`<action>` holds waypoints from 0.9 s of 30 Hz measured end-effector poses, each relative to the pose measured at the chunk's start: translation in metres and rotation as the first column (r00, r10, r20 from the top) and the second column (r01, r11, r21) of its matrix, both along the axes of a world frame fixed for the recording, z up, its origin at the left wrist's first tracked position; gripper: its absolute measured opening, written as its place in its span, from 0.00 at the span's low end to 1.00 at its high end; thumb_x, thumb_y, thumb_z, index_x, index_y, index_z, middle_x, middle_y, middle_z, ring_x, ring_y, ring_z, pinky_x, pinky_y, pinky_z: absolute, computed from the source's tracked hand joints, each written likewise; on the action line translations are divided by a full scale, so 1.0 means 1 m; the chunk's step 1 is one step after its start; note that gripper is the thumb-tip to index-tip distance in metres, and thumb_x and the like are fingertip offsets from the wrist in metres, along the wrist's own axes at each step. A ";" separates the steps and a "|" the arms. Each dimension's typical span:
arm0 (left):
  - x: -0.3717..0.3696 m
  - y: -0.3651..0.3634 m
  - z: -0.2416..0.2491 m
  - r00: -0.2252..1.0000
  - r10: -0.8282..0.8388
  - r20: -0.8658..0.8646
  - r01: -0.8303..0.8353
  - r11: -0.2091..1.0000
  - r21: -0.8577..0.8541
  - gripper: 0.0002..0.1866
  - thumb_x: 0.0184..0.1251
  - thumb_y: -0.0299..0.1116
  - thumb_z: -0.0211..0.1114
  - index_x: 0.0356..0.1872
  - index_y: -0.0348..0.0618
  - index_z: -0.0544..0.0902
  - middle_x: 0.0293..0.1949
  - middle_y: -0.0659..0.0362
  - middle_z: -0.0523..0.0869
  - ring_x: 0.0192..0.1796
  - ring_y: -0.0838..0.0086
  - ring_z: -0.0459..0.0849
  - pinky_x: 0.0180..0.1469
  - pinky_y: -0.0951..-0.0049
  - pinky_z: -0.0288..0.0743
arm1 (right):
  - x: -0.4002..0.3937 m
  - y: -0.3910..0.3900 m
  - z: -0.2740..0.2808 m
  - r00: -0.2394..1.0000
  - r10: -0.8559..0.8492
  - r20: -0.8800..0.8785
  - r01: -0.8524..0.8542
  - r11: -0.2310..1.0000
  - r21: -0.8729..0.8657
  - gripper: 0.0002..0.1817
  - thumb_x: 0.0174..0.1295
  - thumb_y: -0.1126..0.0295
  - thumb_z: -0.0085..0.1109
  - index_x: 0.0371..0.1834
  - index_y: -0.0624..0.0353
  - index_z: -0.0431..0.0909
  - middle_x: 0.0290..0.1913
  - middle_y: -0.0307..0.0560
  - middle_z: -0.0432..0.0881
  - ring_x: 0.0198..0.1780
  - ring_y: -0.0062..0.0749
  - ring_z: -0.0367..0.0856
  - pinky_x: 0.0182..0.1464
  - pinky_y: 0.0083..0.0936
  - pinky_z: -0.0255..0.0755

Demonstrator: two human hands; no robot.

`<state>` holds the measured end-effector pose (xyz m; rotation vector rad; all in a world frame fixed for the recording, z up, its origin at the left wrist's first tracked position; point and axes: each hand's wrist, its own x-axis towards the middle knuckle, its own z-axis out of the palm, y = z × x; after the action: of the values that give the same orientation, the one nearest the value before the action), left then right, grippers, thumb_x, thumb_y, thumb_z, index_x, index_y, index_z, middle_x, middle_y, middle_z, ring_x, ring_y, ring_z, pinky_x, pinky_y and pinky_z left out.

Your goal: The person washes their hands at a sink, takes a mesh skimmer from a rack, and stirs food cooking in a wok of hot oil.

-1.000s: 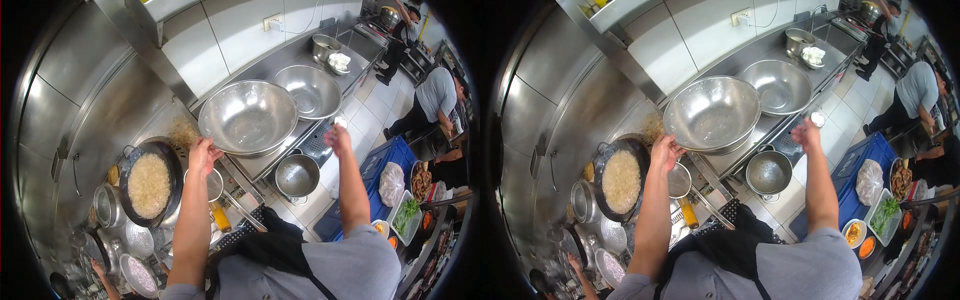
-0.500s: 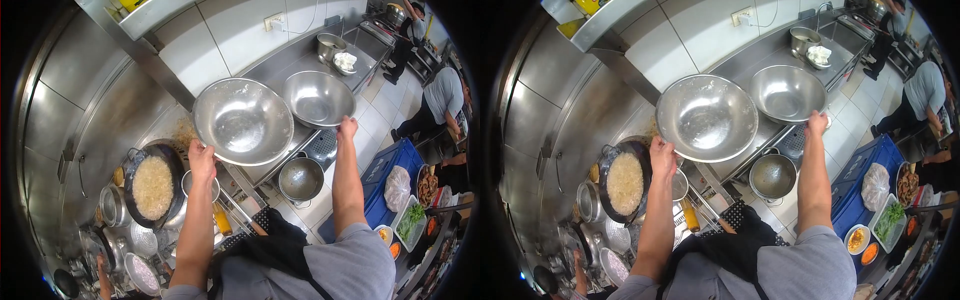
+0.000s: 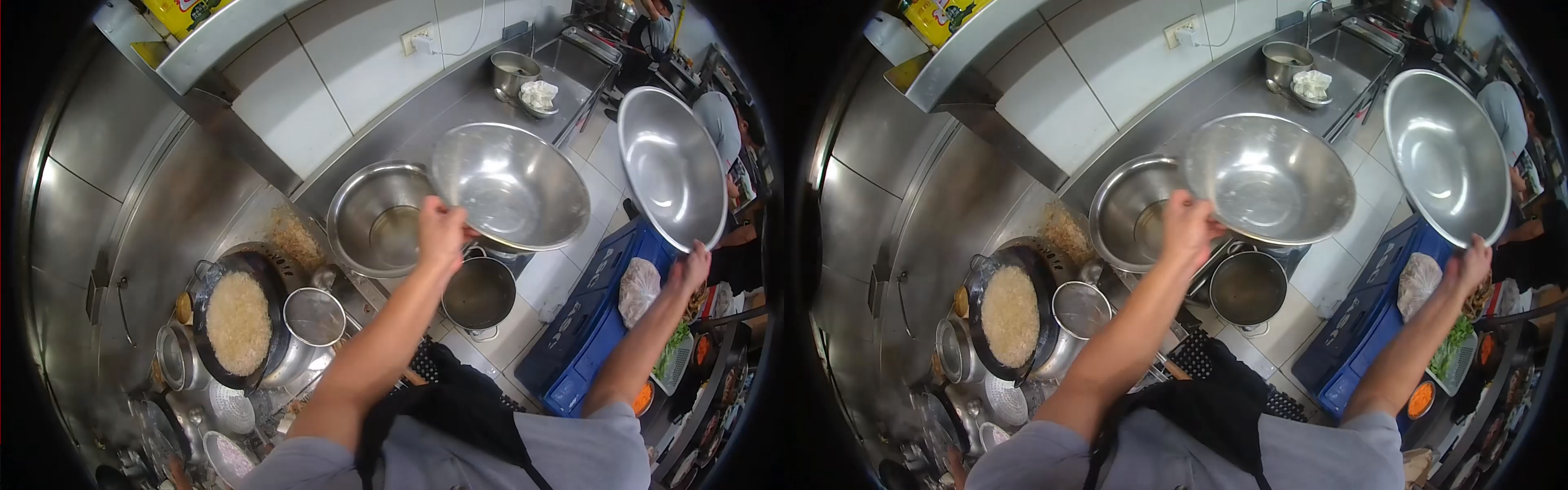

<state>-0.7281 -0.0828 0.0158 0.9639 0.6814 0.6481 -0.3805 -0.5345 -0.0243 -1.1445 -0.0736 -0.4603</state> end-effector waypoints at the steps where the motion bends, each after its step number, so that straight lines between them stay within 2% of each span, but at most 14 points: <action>1: 0.019 -0.009 -0.011 1.000 0.002 0.014 -0.001 0.999 -0.043 0.09 0.55 0.20 0.57 0.34 0.38 0.65 0.27 0.53 0.75 0.19 0.69 0.79 0.15 0.72 0.70 | -0.006 -0.012 0.016 1.000 -0.003 0.000 0.003 0.998 0.063 0.06 0.58 0.78 0.57 0.39 0.66 0.76 0.35 0.49 0.81 0.36 0.32 0.82 0.38 0.26 0.77; 2: 0.035 -0.012 -0.026 1.000 -0.019 0.000 0.019 1.000 -0.013 0.09 0.58 0.23 0.57 0.38 0.38 0.67 0.27 0.50 0.78 0.21 0.65 0.82 0.19 0.68 0.77 | -0.010 -0.025 0.026 0.996 -0.051 -0.067 0.049 0.998 -0.029 0.06 0.59 0.78 0.56 0.39 0.66 0.76 0.36 0.49 0.81 0.37 0.33 0.82 0.39 0.28 0.79; 5: 0.083 -0.015 -0.061 0.999 0.001 -0.037 -0.002 0.999 -0.048 0.09 0.58 0.23 0.57 0.37 0.39 0.66 0.27 0.51 0.78 0.21 0.66 0.81 0.18 0.68 0.75 | -0.027 -0.015 0.035 0.995 -0.091 -0.040 0.085 0.988 -0.128 0.06 0.59 0.80 0.56 0.40 0.66 0.76 0.36 0.49 0.81 0.37 0.35 0.83 0.39 0.30 0.79; 6: 0.093 -0.014 -0.067 0.999 0.045 -0.030 -0.047 0.997 -0.066 0.09 0.58 0.22 0.57 0.35 0.40 0.65 0.27 0.52 0.77 0.21 0.67 0.81 0.18 0.68 0.75 | -0.065 0.037 0.058 1.000 -0.028 -0.007 0.028 0.999 0.037 0.07 0.59 0.81 0.56 0.40 0.66 0.75 0.36 0.47 0.80 0.36 0.34 0.82 0.38 0.28 0.78; 9: 0.122 -0.005 -0.116 0.984 0.180 -0.001 -0.180 0.984 -0.006 0.10 0.60 0.23 0.58 0.36 0.41 0.64 0.27 0.52 0.77 0.20 0.68 0.80 0.18 0.67 0.75 | -0.086 0.127 0.049 0.979 0.028 -0.200 -0.035 0.999 -0.030 0.08 0.55 0.83 0.57 0.37 0.60 0.73 0.33 0.42 0.79 0.33 0.27 0.80 0.29 0.24 0.75; 10: 0.121 -0.004 -0.117 0.978 0.206 -0.020 -0.207 0.978 -0.008 0.11 0.62 0.24 0.58 0.39 0.41 0.64 0.28 0.52 0.78 0.22 0.69 0.81 0.22 0.68 0.77 | -0.098 0.167 0.047 0.978 0.070 -0.197 -0.065 0.997 0.032 0.09 0.54 0.83 0.58 0.36 0.59 0.73 0.31 0.41 0.77 0.31 0.27 0.79 0.26 0.26 0.74; 13: 0.121 0.002 -0.132 0.981 0.195 0.007 -0.192 0.969 -0.156 0.10 0.64 0.20 0.56 0.41 0.40 0.64 0.36 0.52 0.77 0.26 0.69 0.82 0.25 0.73 0.80 | -0.097 0.260 0.011 0.919 0.222 -0.326 -0.194 0.974 0.117 0.09 0.55 0.79 0.57 0.29 0.56 0.65 0.26 0.43 0.73 0.23 0.29 0.74 0.19 0.27 0.69; 14: 0.114 -0.002 -0.136 0.995 0.094 -0.020 -0.096 0.978 -0.186 0.13 0.69 0.33 0.60 0.47 0.47 0.65 0.38 0.52 0.80 0.36 0.68 0.84 0.36 0.69 0.78 | -0.103 0.291 0.003 0.886 0.289 -0.361 -0.233 0.953 0.191 0.09 0.55 0.78 0.57 0.30 0.56 0.65 0.25 0.43 0.72 0.19 0.28 0.71 0.16 0.26 0.64; 15: 0.100 -0.006 -0.132 0.997 -0.025 -0.074 0.011 0.983 -0.184 0.14 0.70 0.35 0.60 0.49 0.48 0.65 0.39 0.53 0.80 0.38 0.68 0.84 0.37 0.68 0.78 | -0.101 0.319 -0.011 0.869 0.327 -0.370 -0.278 0.943 0.180 0.09 0.55 0.78 0.55 0.30 0.57 0.64 0.24 0.44 0.72 0.17 0.28 0.70 0.15 0.25 0.62; 17: 0.066 -0.013 -0.113 0.948 -0.262 -0.179 0.224 0.952 -0.207 0.17 0.70 0.40 0.60 0.53 0.51 0.66 0.43 0.53 0.80 0.42 0.68 0.84 0.40 0.68 0.77 | -0.113 0.365 -0.014 0.835 0.335 -0.437 -0.311 0.942 0.128 0.09 0.54 0.79 0.53 0.30 0.59 0.62 0.24 0.44 0.69 0.16 0.28 0.67 0.15 0.27 0.63; 21: -0.058 -0.016 -0.120 0.723 -0.661 -0.200 0.682 0.729 0.056 0.23 0.72 0.42 0.59 0.62 0.45 0.69 0.46 0.56 0.83 0.45 0.72 0.84 0.44 0.71 0.77 | -0.097 0.408 -0.067 0.814 0.385 -0.434 -0.441 0.897 -0.030 0.08 0.55 0.78 0.55 0.34 0.58 0.65 0.28 0.45 0.71 0.21 0.30 0.73 0.18 0.28 0.68; 24: -0.206 -0.021 -0.118 0.664 -0.703 -0.255 0.741 0.664 0.099 0.20 0.74 0.37 0.57 0.63 0.43 0.69 0.47 0.55 0.84 0.44 0.74 0.84 0.48 0.73 0.78 | -0.125 0.401 -0.072 0.678 0.535 -0.504 -0.588 0.806 0.065 0.09 0.63 0.67 0.59 0.37 0.58 0.69 0.30 0.44 0.74 0.27 0.30 0.76 0.26 0.27 0.75; 26: -0.315 -0.027 -0.118 0.725 -0.655 -0.212 0.666 0.745 -0.023 0.21 0.75 0.34 0.55 0.64 0.41 0.68 0.50 0.53 0.83 0.43 0.74 0.85 0.49 0.74 0.78 | -0.174 0.369 -0.064 0.570 0.631 -0.526 -0.677 0.724 0.135 0.14 0.67 0.58 0.59 0.38 0.57 0.70 0.31 0.42 0.75 0.30 0.29 0.77 0.32 0.27 0.76; 27: -0.368 -0.031 -0.108 0.703 -0.622 -0.345 0.616 0.775 -0.143 0.22 0.75 0.34 0.55 0.65 0.39 0.67 0.50 0.53 0.83 0.43 0.74 0.85 0.49 0.74 0.79 | -0.186 0.345 -0.087 0.445 0.774 -0.450 -0.816 0.558 0.151 0.14 0.69 0.57 0.56 0.38 0.56 0.71 0.29 0.41 0.75 0.30 0.29 0.76 0.30 0.25 0.74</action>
<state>-1.0959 -0.1140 -0.0923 1.2341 0.6355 -0.1582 -0.5662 -0.1893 -0.1114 -1.1399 -0.2022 0.7120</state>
